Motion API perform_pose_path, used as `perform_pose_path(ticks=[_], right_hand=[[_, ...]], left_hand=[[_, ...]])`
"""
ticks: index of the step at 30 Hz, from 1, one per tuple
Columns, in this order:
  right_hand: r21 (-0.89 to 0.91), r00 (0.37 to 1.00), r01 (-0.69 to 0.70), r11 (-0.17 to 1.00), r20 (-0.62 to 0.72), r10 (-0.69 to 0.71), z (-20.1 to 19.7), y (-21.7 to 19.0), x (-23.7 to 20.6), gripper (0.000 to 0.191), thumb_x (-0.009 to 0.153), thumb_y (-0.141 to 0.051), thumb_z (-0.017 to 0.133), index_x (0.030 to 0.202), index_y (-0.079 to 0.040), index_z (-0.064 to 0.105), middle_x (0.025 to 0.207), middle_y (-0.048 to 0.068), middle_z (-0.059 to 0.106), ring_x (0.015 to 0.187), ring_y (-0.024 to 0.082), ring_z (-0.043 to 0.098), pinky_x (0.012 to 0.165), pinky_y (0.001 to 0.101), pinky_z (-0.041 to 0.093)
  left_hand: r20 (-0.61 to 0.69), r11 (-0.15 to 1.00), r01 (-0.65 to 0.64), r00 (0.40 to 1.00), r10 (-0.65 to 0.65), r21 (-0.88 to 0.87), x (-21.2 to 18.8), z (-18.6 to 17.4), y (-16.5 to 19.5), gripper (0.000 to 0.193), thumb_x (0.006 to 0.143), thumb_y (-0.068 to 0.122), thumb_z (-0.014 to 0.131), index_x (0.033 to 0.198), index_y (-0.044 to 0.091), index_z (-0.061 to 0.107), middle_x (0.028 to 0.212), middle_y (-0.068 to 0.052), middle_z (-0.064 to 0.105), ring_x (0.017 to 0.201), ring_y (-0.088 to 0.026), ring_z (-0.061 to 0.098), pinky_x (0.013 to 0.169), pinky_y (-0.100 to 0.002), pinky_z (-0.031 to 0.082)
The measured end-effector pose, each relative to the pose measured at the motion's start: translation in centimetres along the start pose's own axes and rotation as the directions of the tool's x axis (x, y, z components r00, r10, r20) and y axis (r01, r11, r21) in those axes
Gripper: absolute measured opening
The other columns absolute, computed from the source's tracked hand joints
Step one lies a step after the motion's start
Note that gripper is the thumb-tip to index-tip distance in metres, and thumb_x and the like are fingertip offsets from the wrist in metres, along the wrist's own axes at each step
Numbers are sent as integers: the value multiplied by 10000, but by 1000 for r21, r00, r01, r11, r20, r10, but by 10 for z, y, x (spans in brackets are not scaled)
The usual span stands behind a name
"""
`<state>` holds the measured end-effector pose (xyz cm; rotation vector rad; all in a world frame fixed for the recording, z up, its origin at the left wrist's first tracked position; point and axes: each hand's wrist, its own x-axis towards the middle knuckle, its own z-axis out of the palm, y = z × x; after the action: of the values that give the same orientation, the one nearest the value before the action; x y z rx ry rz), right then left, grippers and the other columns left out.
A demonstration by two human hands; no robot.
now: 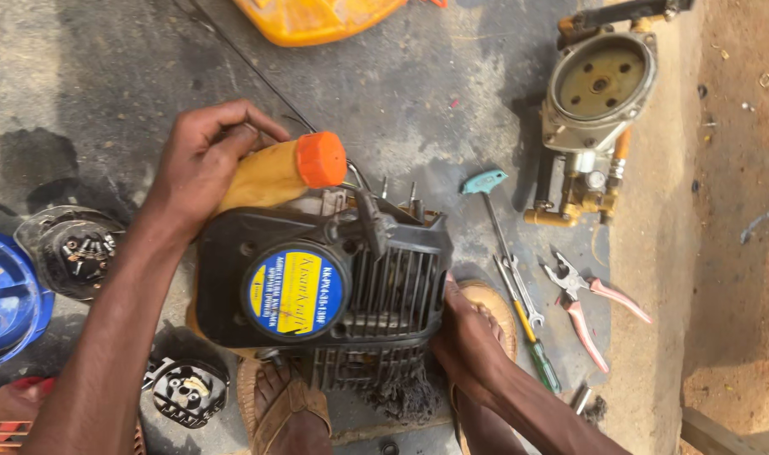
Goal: The person assembles a small engine component, placing a yellow fuel tank onto a black engine block and securing it with screws using a screwdriver and a T-handle hex key. They handle various engine parts, including the carburetor and pull-start assembly, while working on the ground.
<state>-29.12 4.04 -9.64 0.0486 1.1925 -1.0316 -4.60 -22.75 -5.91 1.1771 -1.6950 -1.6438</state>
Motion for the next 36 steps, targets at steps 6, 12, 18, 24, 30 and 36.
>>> perform_pose_path(ticks=[6, 12, 18, 24, 30, 36], right_hand=[[-292, 980, -167, 942, -155, 126, -36, 31, -1, 674, 991, -513, 313, 1631, -334, 202, 1637, 76, 369, 1528, 288, 280, 1226, 502, 249], [-926, 985, -76, 371, -128, -119, -50, 33, -9, 628, 1059, -443, 394, 1635, -242, 245, 1680, 108, 292, 1561, 354, 148, 1244, 551, 161], [-289, 996, -27, 957, -84, 3, -37, 8, -20, 823, 920, -410, 634, 1559, 15, 337, 1588, 259, 434, 1452, 434, 434, 1149, 542, 416], [-364, 979, -168, 916, 45, 197, -41, -15, 8, 1087, 720, -149, 829, 1602, -120, 195, 1550, 143, 395, 1447, 290, 402, 1213, 449, 330], [-32, 968, -199, 980, 151, 201, -56, 2, 35, 1093, 696, -103, 887, 1571, 38, 247, 1476, 215, 470, 1352, 315, 536, 1181, 488, 424], [-124, 975, -54, 991, 210, 79, -50, -2, 36, 1171, 629, -10, 848, 1608, -134, 217, 1460, 159, 484, 1237, 251, 567, 1077, 412, 464]], left_hand=[[-28, 986, -57, 998, 62, 155, 7, 12, 11, 261, 1007, -46, 476, 1052, 5, 728, 964, -83, 750, 912, -135, 744, 812, -278, 608], [-68, 949, -18, 997, 41, 316, 4, 17, 23, 270, 1019, -30, 495, 1072, 35, 752, 889, -95, 737, 885, -137, 743, 766, -300, 578], [-220, 779, -83, 936, 276, 621, -26, 27, 41, 279, 1022, -73, 502, 1060, 25, 760, 909, -93, 728, 863, -188, 714, 771, -374, 553], [-236, 690, -35, 926, 294, 723, -39, 44, 44, 282, 936, -129, 555, 1094, 0, 749, 1006, -158, 675, 771, -246, 664, 700, -408, 554], [-198, 657, -134, 892, 406, 742, -39, 42, 46, 223, 947, -123, 574, 1080, -36, 731, 1002, -181, 656, 866, -309, 690, 732, -451, 544], [-206, 664, -102, 906, 370, 740, -37, 43, 51, 217, 926, -110, 575, 1052, -35, 735, 934, -182, 632, 791, -320, 676, 681, -471, 515]])
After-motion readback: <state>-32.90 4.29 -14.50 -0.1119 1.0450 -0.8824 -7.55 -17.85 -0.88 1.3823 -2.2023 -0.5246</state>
